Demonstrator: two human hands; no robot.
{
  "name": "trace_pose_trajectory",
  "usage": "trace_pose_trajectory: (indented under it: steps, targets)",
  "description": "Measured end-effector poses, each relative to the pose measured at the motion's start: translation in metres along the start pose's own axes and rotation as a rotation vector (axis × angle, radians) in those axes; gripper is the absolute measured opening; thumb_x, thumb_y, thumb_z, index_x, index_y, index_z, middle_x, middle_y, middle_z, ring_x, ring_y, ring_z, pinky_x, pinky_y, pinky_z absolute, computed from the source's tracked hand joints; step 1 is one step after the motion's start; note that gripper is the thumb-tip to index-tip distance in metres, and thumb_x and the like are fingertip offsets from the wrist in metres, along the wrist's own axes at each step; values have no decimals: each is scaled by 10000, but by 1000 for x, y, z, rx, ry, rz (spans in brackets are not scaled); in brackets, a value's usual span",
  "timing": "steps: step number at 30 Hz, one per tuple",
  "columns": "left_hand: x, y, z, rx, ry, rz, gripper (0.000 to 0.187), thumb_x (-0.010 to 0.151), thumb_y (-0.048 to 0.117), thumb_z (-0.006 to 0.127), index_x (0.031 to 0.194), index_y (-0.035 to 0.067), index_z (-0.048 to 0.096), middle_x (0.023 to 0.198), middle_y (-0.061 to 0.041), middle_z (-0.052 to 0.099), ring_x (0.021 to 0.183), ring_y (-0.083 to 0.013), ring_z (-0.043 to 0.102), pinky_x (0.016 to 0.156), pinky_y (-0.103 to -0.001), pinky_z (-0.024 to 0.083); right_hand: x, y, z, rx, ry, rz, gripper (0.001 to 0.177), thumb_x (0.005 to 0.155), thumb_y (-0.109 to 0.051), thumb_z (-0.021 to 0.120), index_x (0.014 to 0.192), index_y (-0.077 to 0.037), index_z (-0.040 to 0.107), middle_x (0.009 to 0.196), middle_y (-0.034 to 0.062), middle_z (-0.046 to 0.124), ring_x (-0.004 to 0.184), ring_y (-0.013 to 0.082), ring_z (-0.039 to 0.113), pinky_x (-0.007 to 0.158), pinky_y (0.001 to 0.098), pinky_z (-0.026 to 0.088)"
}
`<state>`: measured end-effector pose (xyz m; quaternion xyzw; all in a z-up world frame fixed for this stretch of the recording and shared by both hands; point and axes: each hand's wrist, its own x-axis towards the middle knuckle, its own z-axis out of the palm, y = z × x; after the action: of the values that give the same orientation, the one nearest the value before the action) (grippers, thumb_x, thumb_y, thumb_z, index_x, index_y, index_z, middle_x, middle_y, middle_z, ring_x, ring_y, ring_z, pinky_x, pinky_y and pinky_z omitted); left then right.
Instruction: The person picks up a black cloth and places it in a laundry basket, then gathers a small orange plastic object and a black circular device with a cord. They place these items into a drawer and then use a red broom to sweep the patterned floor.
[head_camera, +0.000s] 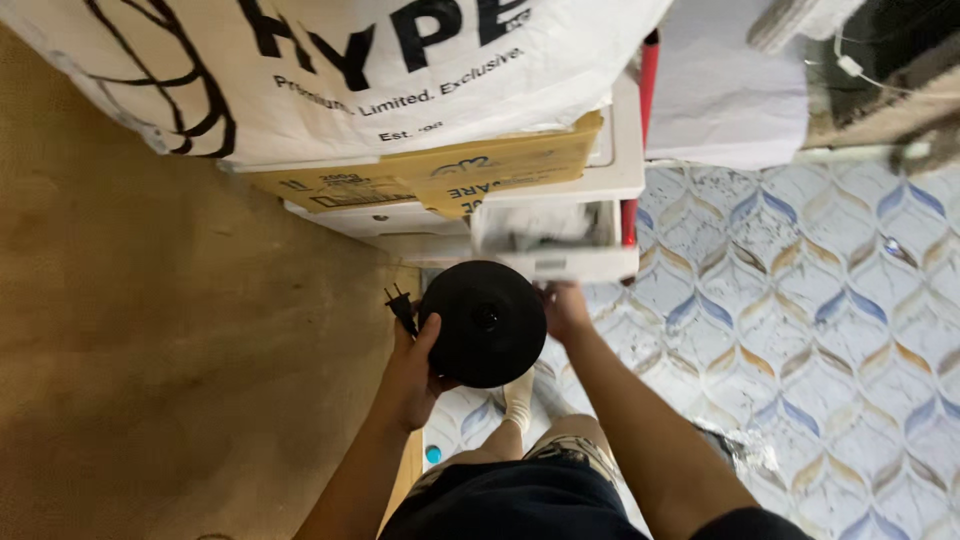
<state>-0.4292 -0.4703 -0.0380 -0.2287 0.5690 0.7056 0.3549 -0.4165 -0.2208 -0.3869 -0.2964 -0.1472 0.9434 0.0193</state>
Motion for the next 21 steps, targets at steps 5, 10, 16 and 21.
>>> trace_pose_trajectory:
  steps: [5, 10, 16, 21]
  targets:
    - [21, -4, 2, -13, -123, -29, 610, 944, 438, 551, 1484, 284, 310, 1422, -87, 541, 1230, -295, 624, 866, -502, 610, -74, 22, -4, -17, 61, 127, 291, 1015, -229, 529, 1206, -43, 645, 1196, 105, 705, 1081, 223, 665, 965, 400, 544]
    - [94, -43, 24, -180, -292, 63, 638, 974, 429, 591, 1516, 227, 323, 1467, -75, 521, 1310, -272, 571, 953, -467, 593, -86, 13, 0, -31, 107, 119, 312, 979, -131, 487, 1221, -6, 640, 1264, 166, 665, 1142, 291, 649, 1017, 424, 541]
    - [183, -73, 82, 61, 321, 197, 708, 955, 404, 635, 1487, 145, 247, 1454, -144, 513, 1290, -361, 561, 975, -496, 546, -150, -11, 53, 2, 143, 360, 335, 994, -97, 509, 1236, 118, 596, 1264, 247, 651, 1175, 330, 646, 1004, 385, 535]
    - [231, -72, 94, 379, 663, 18, 680, 990, 439, 612, 1432, -21, 376, 1421, -273, 525, 1231, -428, 603, 971, -469, 557, -191, -26, 115, 129, 75, 256, 238, 985, -82, 528, 1151, 89, 541, 1273, 309, 638, 1192, 353, 642, 1010, 385, 559]
